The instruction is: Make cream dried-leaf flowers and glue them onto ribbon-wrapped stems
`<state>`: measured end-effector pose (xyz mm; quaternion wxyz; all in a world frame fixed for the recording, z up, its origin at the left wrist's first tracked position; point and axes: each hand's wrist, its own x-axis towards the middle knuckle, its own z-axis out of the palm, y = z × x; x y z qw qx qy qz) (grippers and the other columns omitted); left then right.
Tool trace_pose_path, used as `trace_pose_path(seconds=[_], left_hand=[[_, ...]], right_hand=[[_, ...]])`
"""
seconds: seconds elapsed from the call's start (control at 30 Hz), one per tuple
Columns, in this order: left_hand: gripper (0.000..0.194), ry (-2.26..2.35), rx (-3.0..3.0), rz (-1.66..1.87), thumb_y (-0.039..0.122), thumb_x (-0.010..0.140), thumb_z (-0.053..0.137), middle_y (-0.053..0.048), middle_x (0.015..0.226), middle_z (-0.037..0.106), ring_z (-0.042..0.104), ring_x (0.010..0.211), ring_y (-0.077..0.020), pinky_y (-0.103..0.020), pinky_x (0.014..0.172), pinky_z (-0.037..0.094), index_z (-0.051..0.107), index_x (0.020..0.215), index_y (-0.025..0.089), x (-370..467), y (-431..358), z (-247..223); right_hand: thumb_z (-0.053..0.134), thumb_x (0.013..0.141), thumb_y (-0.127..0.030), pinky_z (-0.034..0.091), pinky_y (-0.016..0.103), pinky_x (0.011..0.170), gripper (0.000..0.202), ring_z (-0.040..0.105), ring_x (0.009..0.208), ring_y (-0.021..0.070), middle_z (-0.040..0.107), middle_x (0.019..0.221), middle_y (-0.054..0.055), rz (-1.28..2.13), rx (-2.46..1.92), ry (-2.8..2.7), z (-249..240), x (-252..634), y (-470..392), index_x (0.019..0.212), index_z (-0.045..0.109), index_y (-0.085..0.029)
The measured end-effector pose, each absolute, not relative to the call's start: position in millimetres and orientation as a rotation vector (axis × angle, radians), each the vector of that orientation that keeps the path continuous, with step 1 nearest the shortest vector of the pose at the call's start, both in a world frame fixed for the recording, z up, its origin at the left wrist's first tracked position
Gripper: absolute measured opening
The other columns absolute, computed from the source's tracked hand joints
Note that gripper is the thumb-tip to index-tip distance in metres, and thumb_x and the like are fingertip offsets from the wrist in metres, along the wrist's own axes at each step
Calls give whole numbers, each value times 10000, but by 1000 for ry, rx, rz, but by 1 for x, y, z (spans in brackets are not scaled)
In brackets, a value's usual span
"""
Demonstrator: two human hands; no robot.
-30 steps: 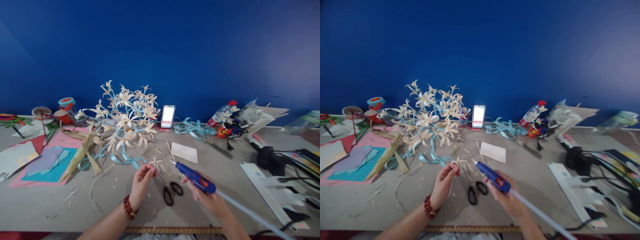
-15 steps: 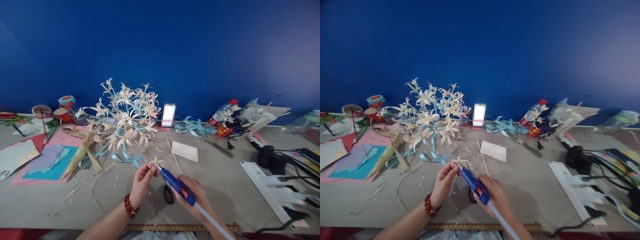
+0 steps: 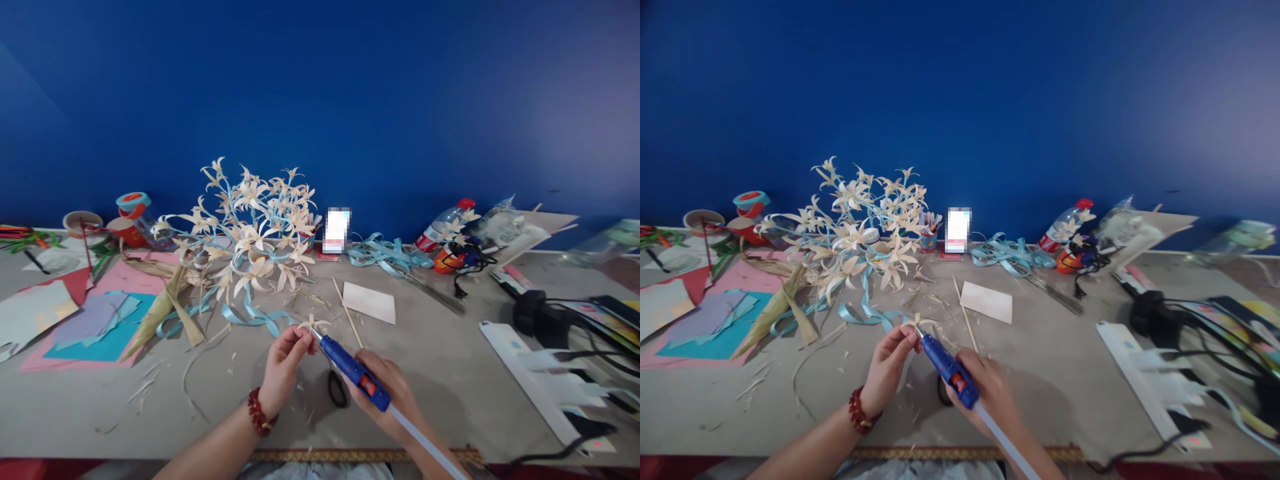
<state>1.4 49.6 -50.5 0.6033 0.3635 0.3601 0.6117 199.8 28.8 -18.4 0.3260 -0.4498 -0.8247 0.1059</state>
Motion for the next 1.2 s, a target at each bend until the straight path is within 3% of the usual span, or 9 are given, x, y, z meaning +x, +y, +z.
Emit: trace_pose_path(seconds=[0.7, 1.2], left_hand=[[149, 812, 839, 1411, 290, 868, 640, -2, 695, 607, 520, 677, -133, -260, 698, 408, 628, 780, 170, 2, 51, -53], [170, 831, 837, 1408, 302, 866, 641, -3, 683, 601, 521, 667, -134, -261, 690, 408, 626, 768, 164, 2, 50, -51]], right_hand=[[411, 949, -457, 494, 261, 526, 293, 638, 562, 177, 671, 695, 41, 214, -1169, -2116, -16, 197, 27, 864, 542, -210], [482, 908, -388, 492, 268, 589, 195, 650, 636, 187, 676, 760, 44, 311, -1220, -2170, -24, 203, 24, 903, 547, -205]])
